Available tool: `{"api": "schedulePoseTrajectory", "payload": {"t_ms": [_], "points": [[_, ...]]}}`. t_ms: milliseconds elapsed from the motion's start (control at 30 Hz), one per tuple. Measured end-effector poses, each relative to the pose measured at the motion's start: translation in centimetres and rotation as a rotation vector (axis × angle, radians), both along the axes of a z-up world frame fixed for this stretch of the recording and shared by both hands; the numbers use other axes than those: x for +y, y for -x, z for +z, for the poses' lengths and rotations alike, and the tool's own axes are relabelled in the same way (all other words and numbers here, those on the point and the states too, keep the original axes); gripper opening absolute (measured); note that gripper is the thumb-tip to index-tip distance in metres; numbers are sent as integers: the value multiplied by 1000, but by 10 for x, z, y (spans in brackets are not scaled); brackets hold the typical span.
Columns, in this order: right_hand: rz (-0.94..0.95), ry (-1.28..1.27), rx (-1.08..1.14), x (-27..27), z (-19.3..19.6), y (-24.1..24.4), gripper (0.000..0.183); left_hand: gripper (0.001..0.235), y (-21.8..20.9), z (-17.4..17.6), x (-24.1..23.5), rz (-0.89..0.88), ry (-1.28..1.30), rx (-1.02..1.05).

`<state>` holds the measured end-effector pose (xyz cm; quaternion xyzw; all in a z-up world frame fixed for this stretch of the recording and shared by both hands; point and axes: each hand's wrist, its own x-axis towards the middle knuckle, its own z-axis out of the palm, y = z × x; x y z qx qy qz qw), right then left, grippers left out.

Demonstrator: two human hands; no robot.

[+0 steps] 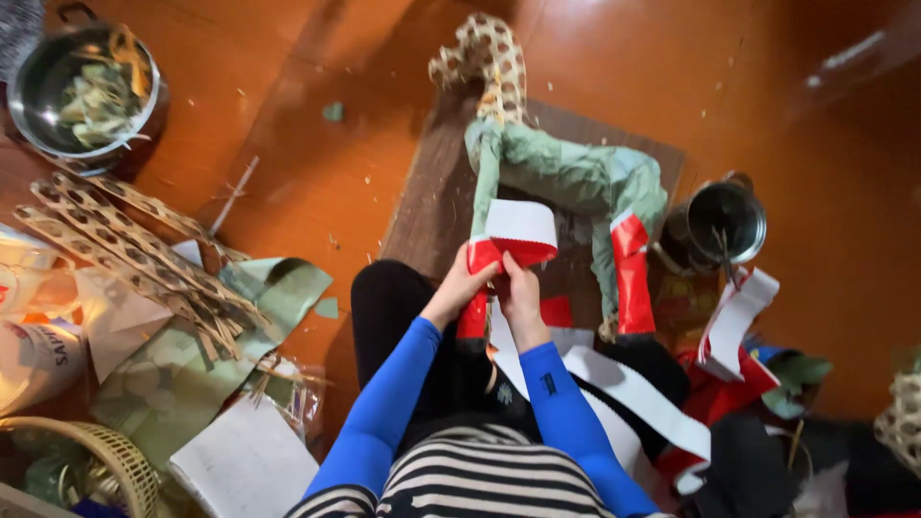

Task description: Cutting paper strips and wrapping them around the legs of a giraffe model.

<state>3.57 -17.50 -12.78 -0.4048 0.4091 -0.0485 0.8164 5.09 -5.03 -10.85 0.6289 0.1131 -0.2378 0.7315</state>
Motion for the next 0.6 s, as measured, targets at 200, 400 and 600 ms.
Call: {"api": "schedulePoseTrajectory", "payload": {"t_ms": [200, 400, 600], "points": [[338, 230, 111, -35, -50, 42, 49, 96, -2, -16, 3, -134, -400, -9], [649, 645, -95, 3, 32, 10, 49, 88, -2, 37, 0, -251, -513, 70], [665, 157, -42, 2, -34, -61, 54, 110, -2, 86, 14, -289, -327, 76]]}}
